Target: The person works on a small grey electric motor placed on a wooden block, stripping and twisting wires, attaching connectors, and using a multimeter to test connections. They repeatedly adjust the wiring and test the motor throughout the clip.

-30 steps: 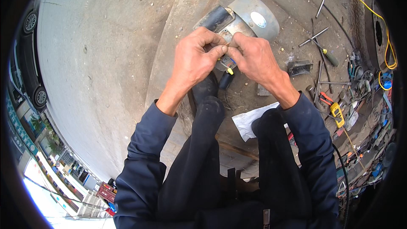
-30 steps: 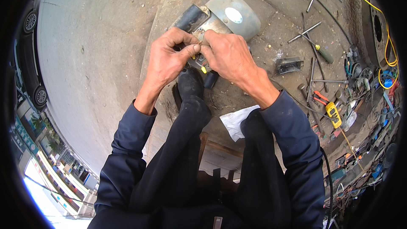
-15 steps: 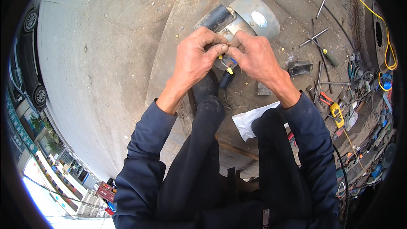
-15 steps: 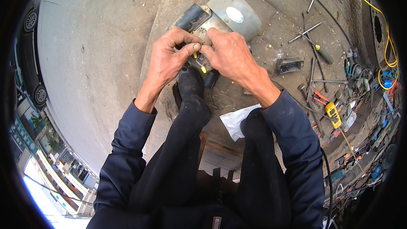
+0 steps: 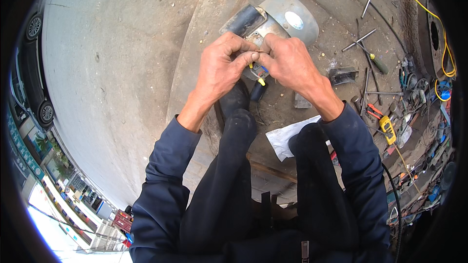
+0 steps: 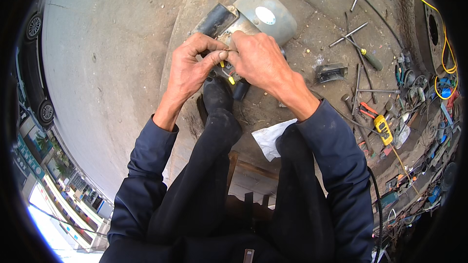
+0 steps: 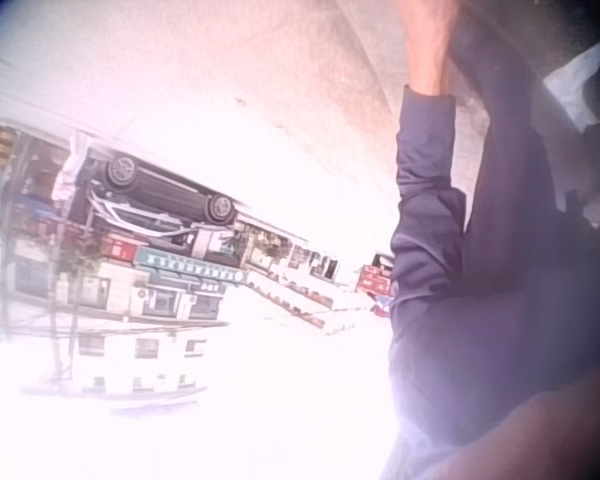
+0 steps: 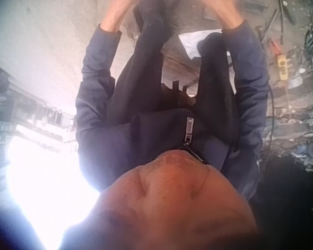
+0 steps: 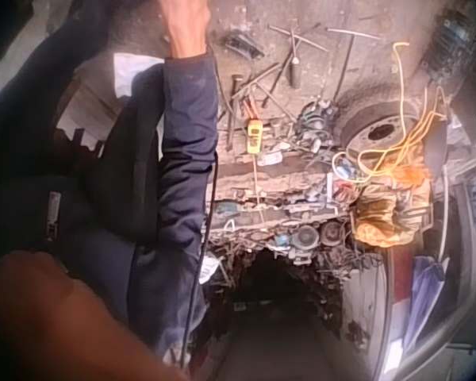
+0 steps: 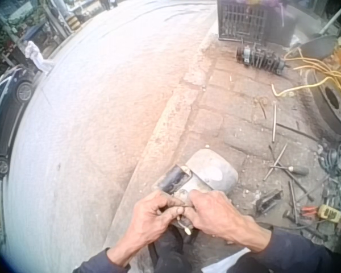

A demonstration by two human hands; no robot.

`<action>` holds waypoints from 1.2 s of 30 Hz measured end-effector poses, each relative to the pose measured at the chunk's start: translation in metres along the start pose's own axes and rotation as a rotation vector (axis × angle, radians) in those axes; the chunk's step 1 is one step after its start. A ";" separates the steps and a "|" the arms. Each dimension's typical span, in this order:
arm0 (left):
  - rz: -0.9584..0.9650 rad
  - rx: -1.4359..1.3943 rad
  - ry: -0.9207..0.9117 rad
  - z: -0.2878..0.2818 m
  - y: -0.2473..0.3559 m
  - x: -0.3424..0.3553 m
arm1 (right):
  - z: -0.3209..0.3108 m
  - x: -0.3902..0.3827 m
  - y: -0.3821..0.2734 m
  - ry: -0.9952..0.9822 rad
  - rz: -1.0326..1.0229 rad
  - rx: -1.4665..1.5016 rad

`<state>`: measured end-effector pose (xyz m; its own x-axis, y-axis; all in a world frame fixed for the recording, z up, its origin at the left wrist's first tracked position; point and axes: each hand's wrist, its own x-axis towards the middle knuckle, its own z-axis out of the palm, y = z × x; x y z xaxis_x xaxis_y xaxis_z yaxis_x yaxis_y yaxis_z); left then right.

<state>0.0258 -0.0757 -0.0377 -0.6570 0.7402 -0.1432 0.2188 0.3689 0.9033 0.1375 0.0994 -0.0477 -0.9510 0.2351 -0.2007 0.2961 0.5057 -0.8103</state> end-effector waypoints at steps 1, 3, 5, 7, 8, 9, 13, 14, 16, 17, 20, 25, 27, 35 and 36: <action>-0.002 0.000 0.002 0.000 0.000 0.000 | 0.000 0.000 0.000 -0.001 0.004 0.007; 0.000 -0.002 0.003 0.000 -0.001 0.000 | 0.000 0.000 0.001 0.003 0.007 0.016; -0.001 -0.011 0.009 0.000 -0.001 0.000 | 0.001 -0.001 0.002 0.014 0.003 0.020; -0.006 -0.025 0.019 0.001 -0.002 0.000 | 0.003 -0.002 0.002 0.015 0.012 0.055; -0.013 -0.018 0.017 0.001 -0.002 -0.001 | 0.002 -0.003 0.001 0.015 0.023 0.073; -0.023 -0.006 0.016 0.002 -0.002 -0.001 | 0.001 -0.003 -0.001 0.009 0.019 0.076; 0.042 0.109 0.045 0.006 -0.003 -0.002 | -0.014 -0.004 -0.009 -0.039 0.031 0.102; 0.073 0.135 0.052 0.007 -0.003 -0.001 | -0.020 -0.005 -0.011 -0.069 0.071 0.089; 0.134 0.186 0.069 0.009 -0.004 -0.001 | -0.030 -0.006 -0.014 -0.102 0.117 0.162; 0.159 0.209 0.074 0.009 -0.004 0.000 | -0.032 -0.006 -0.015 -0.105 0.117 0.199; 0.214 0.254 0.080 0.010 -0.005 0.002 | -0.026 0.001 -0.016 -0.076 0.061 0.011; 0.251 0.291 0.060 0.008 -0.004 0.002 | -0.021 0.003 -0.014 -0.019 -0.060 -0.183; 0.269 0.296 0.052 0.008 -0.004 0.003 | -0.021 0.000 -0.014 -0.020 -0.033 -0.191; 0.250 0.255 0.017 0.009 -0.001 0.001 | -0.008 -0.009 -0.010 0.077 0.193 0.200; 0.254 0.251 0.010 0.008 -0.001 0.001 | -0.006 -0.010 -0.008 0.084 0.205 0.261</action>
<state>0.0308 -0.0709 -0.0419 -0.5654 0.8211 0.0783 0.5457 0.3012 0.7820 0.1453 0.0979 -0.0363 -0.8599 0.3833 -0.3371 0.4377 0.2140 -0.8733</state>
